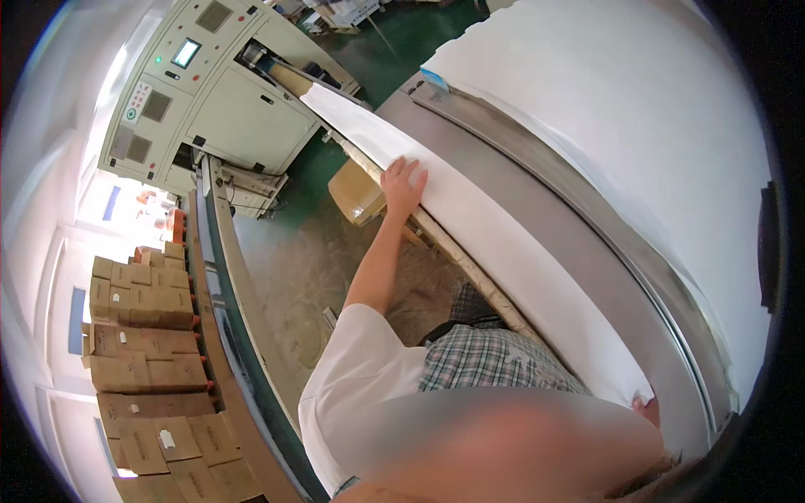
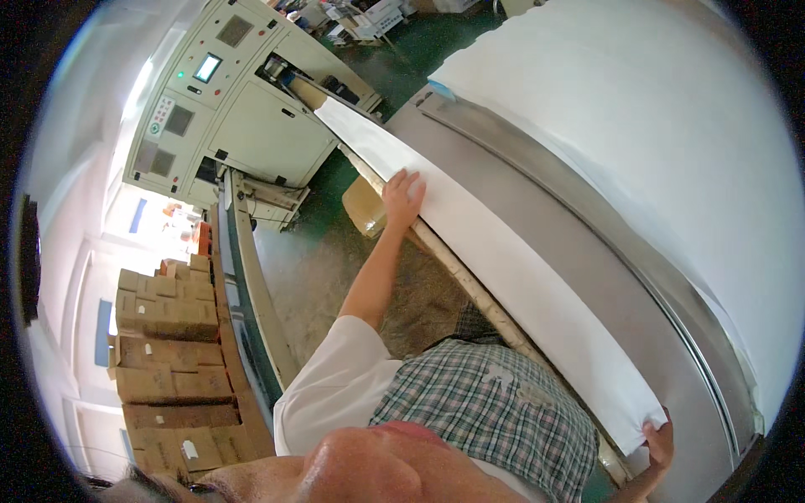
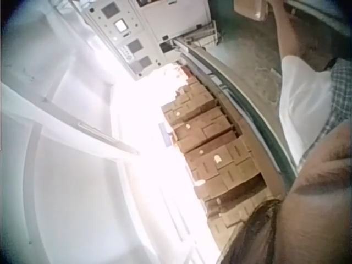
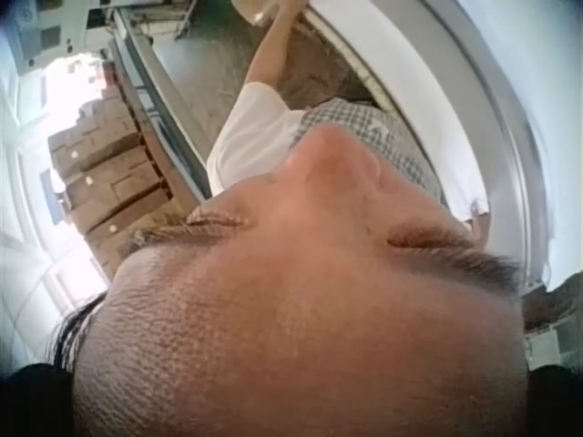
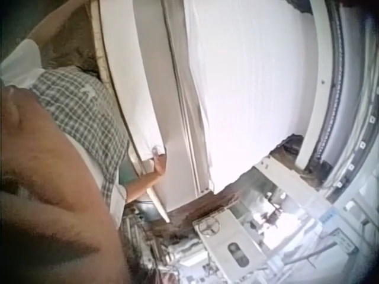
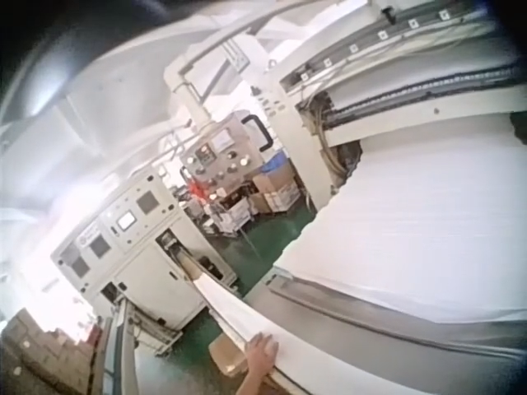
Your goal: Folding large paper sheets and placing them onto an industrial rolling machine.
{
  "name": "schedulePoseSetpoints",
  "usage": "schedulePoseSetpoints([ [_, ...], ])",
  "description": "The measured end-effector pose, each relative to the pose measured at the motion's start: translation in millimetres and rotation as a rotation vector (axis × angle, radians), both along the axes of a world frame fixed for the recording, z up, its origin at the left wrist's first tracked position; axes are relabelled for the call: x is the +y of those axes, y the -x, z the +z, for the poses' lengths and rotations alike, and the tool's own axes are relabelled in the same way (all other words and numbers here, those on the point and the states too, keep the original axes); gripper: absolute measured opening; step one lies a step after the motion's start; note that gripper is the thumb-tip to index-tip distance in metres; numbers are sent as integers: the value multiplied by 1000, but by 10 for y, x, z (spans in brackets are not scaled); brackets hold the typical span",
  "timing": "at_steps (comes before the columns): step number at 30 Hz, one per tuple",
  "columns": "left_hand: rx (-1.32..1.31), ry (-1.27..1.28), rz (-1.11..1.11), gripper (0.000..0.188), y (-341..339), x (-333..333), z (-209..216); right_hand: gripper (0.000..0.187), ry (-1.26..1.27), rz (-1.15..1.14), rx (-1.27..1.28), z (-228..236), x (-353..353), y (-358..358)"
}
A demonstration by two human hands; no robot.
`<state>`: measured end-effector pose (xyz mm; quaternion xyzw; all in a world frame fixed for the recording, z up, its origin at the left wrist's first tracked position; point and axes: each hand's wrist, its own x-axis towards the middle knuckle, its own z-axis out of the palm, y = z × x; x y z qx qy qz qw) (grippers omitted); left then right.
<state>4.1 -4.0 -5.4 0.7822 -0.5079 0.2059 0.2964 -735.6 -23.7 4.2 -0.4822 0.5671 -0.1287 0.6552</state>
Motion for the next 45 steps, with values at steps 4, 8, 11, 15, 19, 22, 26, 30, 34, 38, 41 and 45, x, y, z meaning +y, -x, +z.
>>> schedulePoseSetpoints([
  [4, -35, 32, 11, 30, 45, -20, 60, 75, -73, 103, -77, -73, -167, -198],
  [8, 61, 87, 113, 30, -40, -55, -40, 71, -114, 241, -15, 20, -330, -486],
  [11, 34, 105, 266, 31, -149, -3, -149, 66, -214, 283, -109, 167, -443, -703],
  [15, 50, 31, 330, 32, -102, -23, -149, 55, -219, 318, -53, 314, -416, -800],
  [19, 31, -24, 330, 33, -60, -35, -122, 56, -186, 391, -53, 281, -405, -810],
  [22, 27, -21, 338, 33, -89, -6, -113, 56, -197, 393, -21, 371, -366, -886],
  [26, 32, -44, 350, 33, -59, -41, -116, 57, -214, 391, -32, 331, -399, -852],
  [30, 4, -76, 364, 33, -82, -14, -147, 64, -198, 395, -38, 342, -388, -849],
  [34, -21, -105, 361, 34, -110, -15, -163, 67, -196, 388, -75, 329, -387, -858],
  [38, -8, -86, 354, 33, -93, -24, -171, 64, -220, 383, -98, 223, -397, -818],
  [41, -1, -94, 381, 33, -68, -42, -143, 61, -217, 392, -117, 224, -396, -816],
  [45, 30, -105, 395, 33, -50, -28, -124, 58, -213, 369, -160, 213, -379, -818],
])
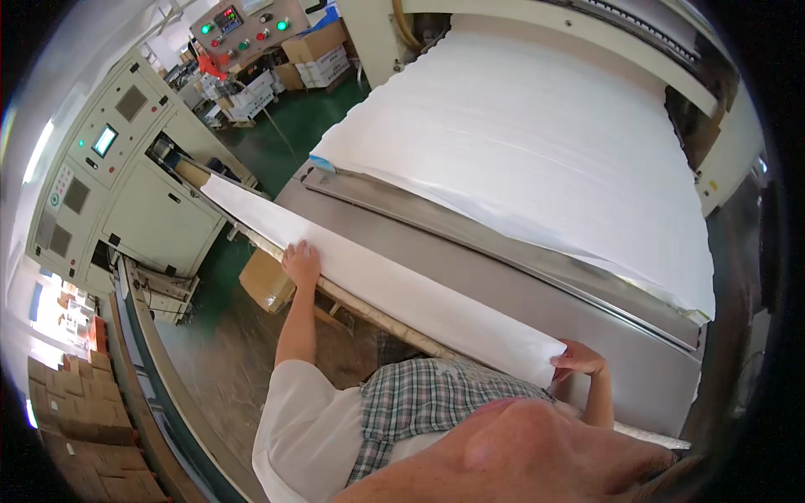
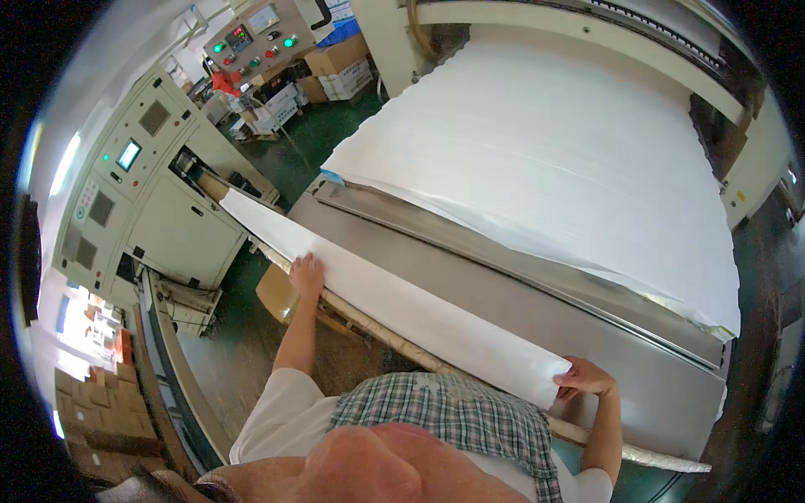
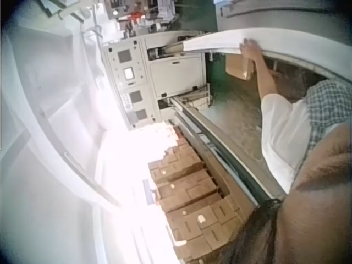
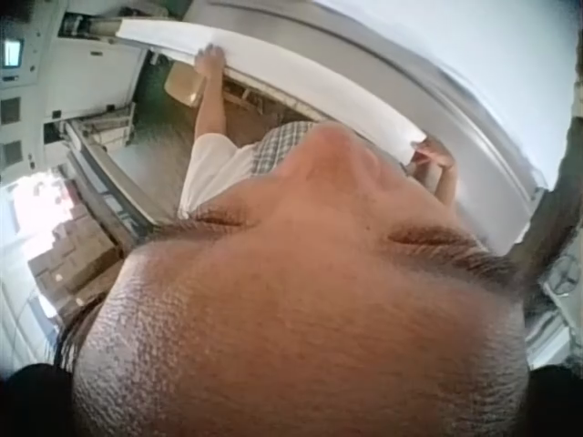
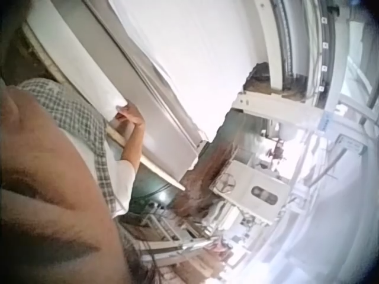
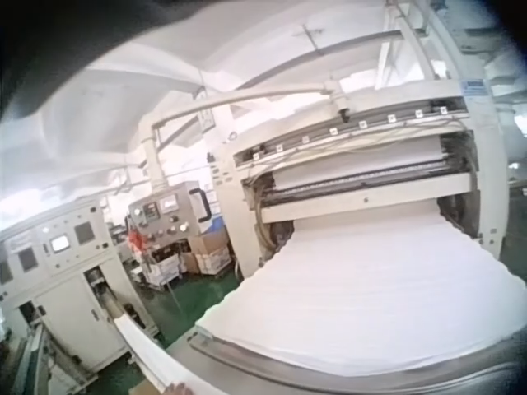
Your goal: Folding large paper sheets and placing them onto an industrial rolling machine.
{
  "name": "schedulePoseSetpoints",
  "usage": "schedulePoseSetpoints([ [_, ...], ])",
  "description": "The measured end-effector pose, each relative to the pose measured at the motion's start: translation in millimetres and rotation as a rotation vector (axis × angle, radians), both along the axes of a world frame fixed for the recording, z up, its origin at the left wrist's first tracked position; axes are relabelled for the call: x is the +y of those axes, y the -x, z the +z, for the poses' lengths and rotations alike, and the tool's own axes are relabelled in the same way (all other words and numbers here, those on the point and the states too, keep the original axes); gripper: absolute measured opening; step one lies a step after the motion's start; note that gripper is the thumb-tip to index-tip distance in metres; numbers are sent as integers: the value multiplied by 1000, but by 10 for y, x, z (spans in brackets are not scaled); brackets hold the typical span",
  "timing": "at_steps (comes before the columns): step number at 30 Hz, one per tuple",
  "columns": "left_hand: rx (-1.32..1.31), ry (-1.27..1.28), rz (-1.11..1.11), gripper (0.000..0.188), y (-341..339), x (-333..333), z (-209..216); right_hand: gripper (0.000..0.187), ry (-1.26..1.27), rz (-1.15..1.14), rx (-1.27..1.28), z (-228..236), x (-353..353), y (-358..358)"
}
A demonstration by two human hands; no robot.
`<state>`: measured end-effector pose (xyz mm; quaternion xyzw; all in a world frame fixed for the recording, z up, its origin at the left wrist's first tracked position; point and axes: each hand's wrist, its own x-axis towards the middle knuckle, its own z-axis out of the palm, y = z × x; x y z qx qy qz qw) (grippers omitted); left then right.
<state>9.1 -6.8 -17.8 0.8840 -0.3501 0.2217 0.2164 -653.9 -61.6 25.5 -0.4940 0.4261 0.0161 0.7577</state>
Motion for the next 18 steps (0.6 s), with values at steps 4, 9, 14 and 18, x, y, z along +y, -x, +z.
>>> schedulePoseSetpoints([
  [4, 49, -39, 0, 34, 10, -1, 22, 56, 17, 6, 17, -26, 5, 9],
  [9, 34, -48, -4, 35, -32, 15, -8, 55, 52, -6, 0, -42, -1, 8],
  [14, 39, -44, -2, 35, -11, 5, 1, 55, 48, -12, -14, -13, 3, 13],
  [18, 26, -34, -28, 35, -26, 17, 2, 55, 50, -2, -39, -11, 4, 11],
])
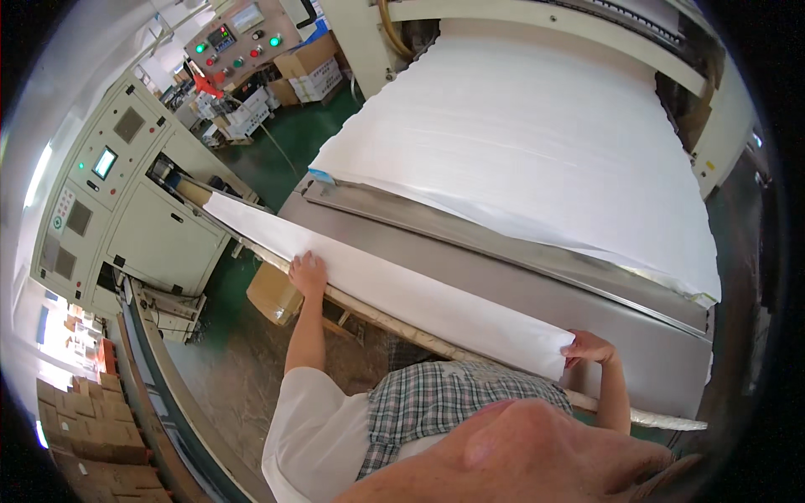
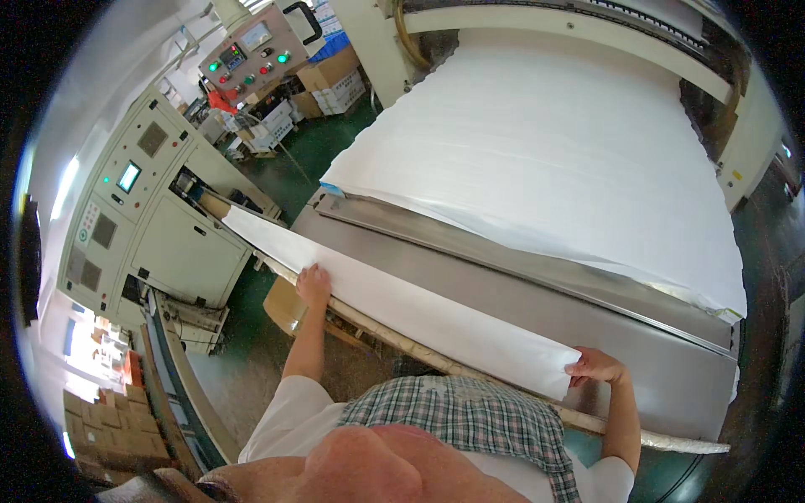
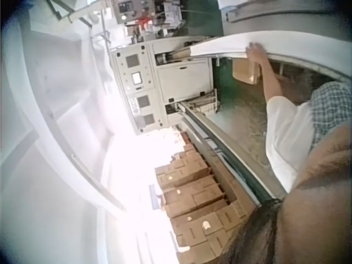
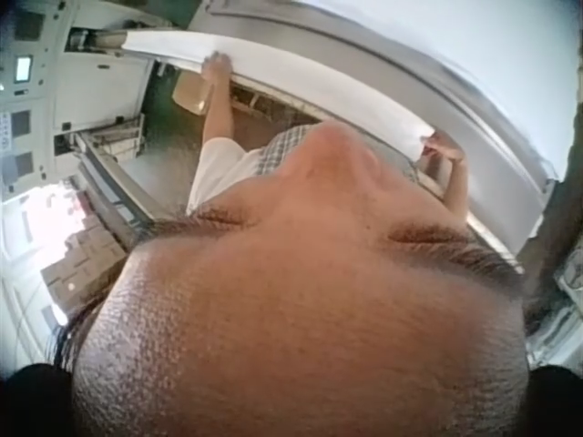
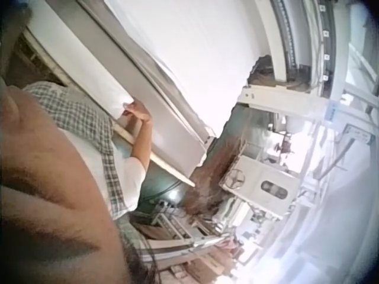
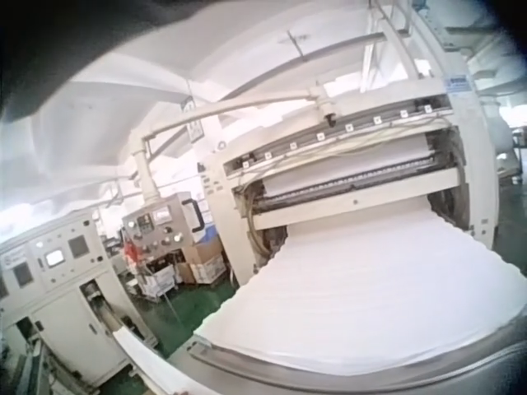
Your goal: Folding large paper sheets and placing them onto an industrial rolling machine.
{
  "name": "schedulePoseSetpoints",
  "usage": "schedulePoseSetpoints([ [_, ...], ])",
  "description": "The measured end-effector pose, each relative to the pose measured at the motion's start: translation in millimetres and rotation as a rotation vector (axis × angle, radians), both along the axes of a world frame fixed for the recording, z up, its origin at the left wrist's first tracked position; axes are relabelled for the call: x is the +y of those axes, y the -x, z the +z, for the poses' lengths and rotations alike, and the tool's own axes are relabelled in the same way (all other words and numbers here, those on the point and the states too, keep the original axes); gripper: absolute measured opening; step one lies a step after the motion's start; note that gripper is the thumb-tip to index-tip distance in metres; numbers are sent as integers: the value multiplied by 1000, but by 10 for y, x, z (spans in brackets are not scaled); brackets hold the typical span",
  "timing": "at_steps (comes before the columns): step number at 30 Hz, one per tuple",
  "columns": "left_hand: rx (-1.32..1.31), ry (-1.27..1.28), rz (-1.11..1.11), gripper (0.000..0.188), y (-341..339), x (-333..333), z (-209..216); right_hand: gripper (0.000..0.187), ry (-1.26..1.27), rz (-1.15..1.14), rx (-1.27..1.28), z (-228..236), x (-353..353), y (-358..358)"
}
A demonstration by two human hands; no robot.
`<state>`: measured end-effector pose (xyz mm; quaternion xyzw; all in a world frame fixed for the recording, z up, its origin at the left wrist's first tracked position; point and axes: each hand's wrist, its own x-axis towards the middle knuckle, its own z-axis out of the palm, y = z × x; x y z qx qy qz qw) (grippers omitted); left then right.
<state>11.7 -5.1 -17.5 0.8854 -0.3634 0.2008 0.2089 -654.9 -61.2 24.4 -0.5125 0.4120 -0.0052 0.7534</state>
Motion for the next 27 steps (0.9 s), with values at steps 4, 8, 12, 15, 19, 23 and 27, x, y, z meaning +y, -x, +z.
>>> schedulePoseSetpoints([
  [4, 25, -3, 2, 35, 35, 0, 21, 55, 6, -7, 14, -46, 10, 31],
  [8, 30, 2, -1, 35, 49, 1, 39, 54, 39, 17, 55, 1, 8, -1],
  [12, 31, 38, -11, 35, -1, 29, 1, 55, 26, 16, 33, 44, 17, -37],
  [15, 42, 12, 3, 34, 49, -12, 16, 56, 23, -5, 33, -12, 22, 3],
  [19, 17, 13, -8, 34, -5, 13, -9, 57, 10, -22, 26, -63, 25, 6],
  [23, 10, 26, -10, 33, 23, 3, 5, 58, 11, -16, 32, -48, 16, 4],
  [27, 2, 36, -15, 32, 24, 3, 11, 57, 10, 12, 41, -86, -5, 25],
])
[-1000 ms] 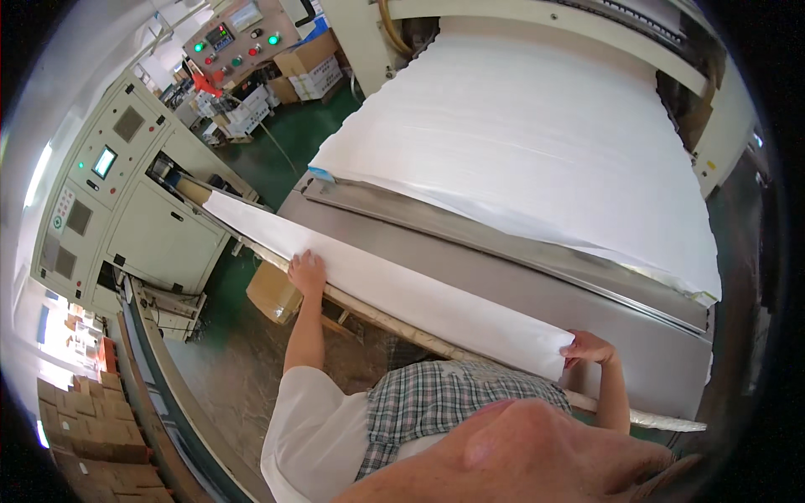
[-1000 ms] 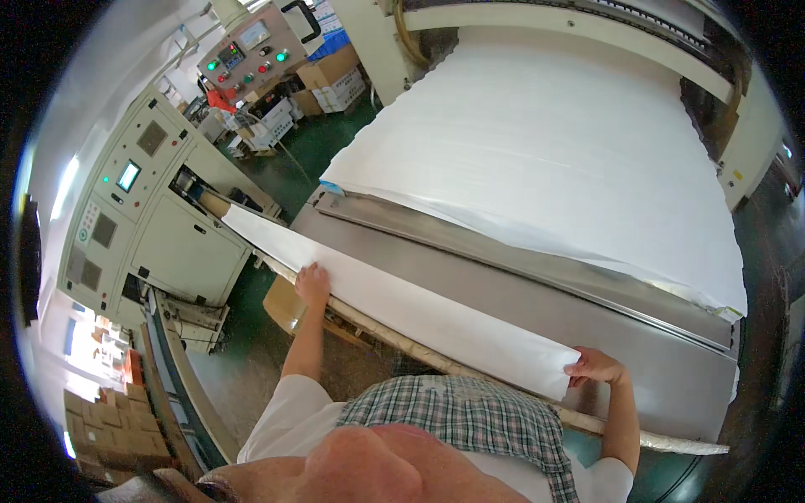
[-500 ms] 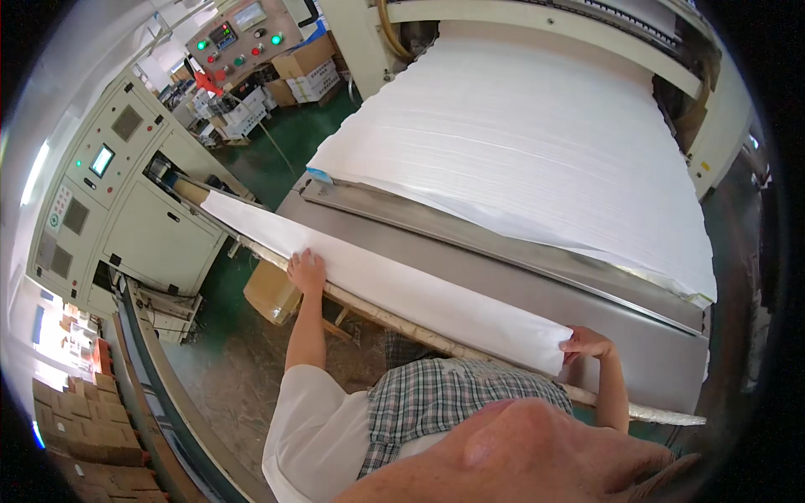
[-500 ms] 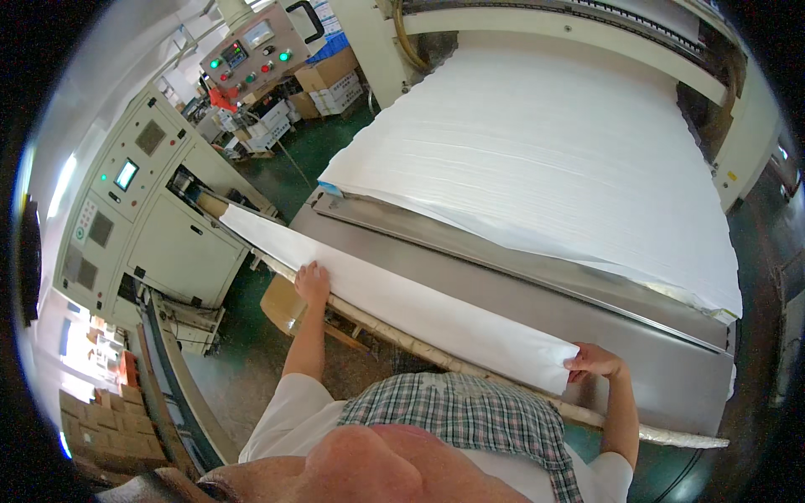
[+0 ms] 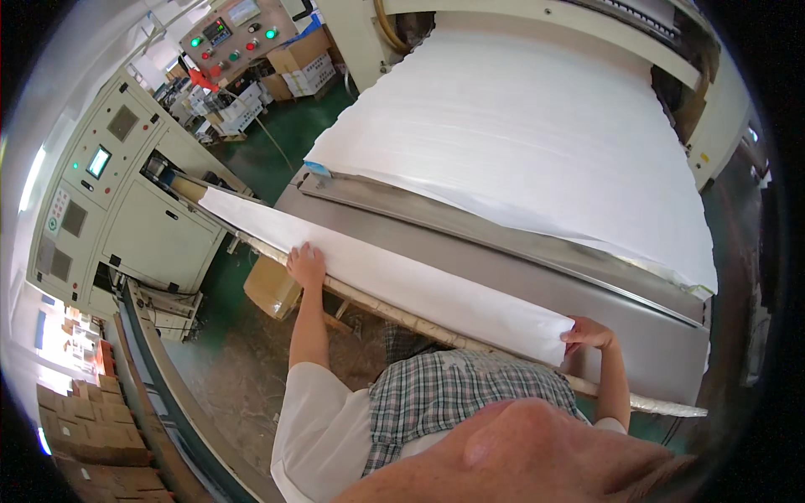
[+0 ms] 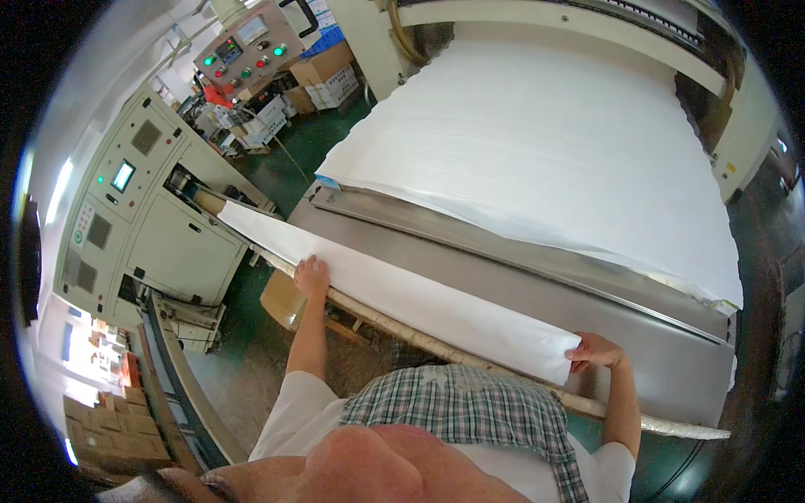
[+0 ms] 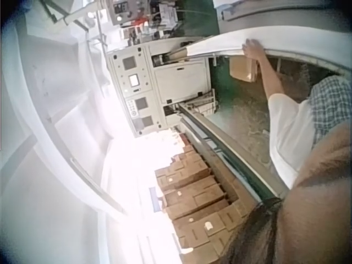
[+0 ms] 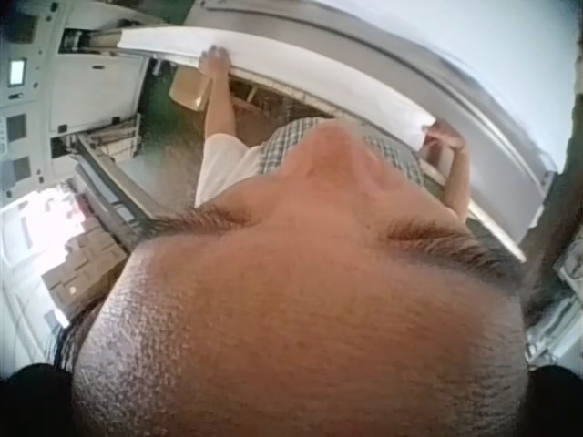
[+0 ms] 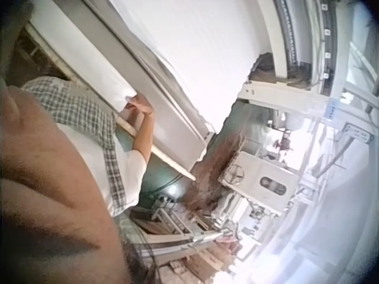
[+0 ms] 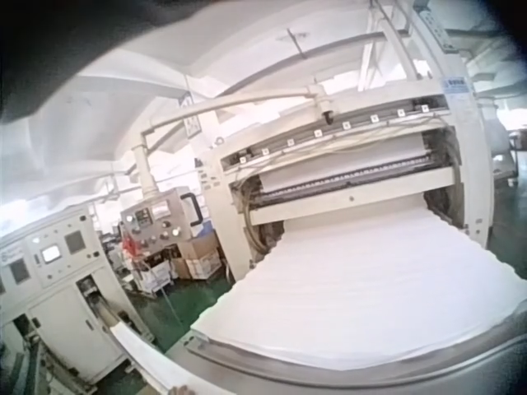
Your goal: Folding large paper sheets and placing them onto an industrial rolling machine.
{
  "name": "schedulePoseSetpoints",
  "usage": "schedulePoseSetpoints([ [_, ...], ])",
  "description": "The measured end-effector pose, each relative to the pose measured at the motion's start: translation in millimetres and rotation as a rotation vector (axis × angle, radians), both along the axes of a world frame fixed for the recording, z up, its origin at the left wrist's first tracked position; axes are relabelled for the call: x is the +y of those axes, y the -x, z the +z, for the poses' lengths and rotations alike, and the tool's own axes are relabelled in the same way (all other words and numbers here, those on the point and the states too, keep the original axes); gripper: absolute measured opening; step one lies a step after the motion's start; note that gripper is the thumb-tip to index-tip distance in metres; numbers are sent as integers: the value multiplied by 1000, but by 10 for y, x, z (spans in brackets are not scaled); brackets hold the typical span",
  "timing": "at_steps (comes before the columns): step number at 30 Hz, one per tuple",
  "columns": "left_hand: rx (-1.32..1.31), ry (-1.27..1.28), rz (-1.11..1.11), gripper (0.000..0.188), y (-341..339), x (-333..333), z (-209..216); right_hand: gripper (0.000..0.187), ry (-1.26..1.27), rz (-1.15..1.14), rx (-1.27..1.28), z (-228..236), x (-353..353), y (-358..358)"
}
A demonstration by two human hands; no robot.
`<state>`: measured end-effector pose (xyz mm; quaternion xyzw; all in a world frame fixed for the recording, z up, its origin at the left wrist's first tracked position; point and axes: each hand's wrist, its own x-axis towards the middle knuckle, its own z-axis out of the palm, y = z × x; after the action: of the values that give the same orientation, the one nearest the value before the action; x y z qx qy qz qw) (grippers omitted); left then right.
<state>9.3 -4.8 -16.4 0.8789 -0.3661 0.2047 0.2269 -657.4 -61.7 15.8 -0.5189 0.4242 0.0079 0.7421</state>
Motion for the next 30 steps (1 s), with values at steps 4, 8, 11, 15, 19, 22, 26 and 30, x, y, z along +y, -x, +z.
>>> schedulePoseSetpoints([
  [4, -16, 6, -1, 32, 6, -2, -13, 58, -7, -22, 26, 90, 18, -37],
  [8, -70, -1, -7, 33, -20, -2, -19, 58, 7, -7, 22, 62, 6, -37],
  [11, -84, 4, -9, 33, -5, -9, -12, 58, 14, -10, 27, 34, 8, -21],
  [15, -106, 4, -13, 33, -10, 0, -14, 56, 21, -11, 26, 70, 11, -34],
  [19, -101, 9, -11, 33, -26, -5, -27, 56, 12, -10, 19, 34, 9, -14],
  [22, -92, 11, -19, 33, -44, -3, -41, 56, 2, -12, 23, 75, 10, -33],
  [26, -109, 7, -12, 33, -39, -10, -51, 55, -12, -39, 15, 102, 15, -50],
  [30, -100, 17, 1, 33, -31, -18, -45, 57, -21, -34, 9, 79, 4, -43],
])
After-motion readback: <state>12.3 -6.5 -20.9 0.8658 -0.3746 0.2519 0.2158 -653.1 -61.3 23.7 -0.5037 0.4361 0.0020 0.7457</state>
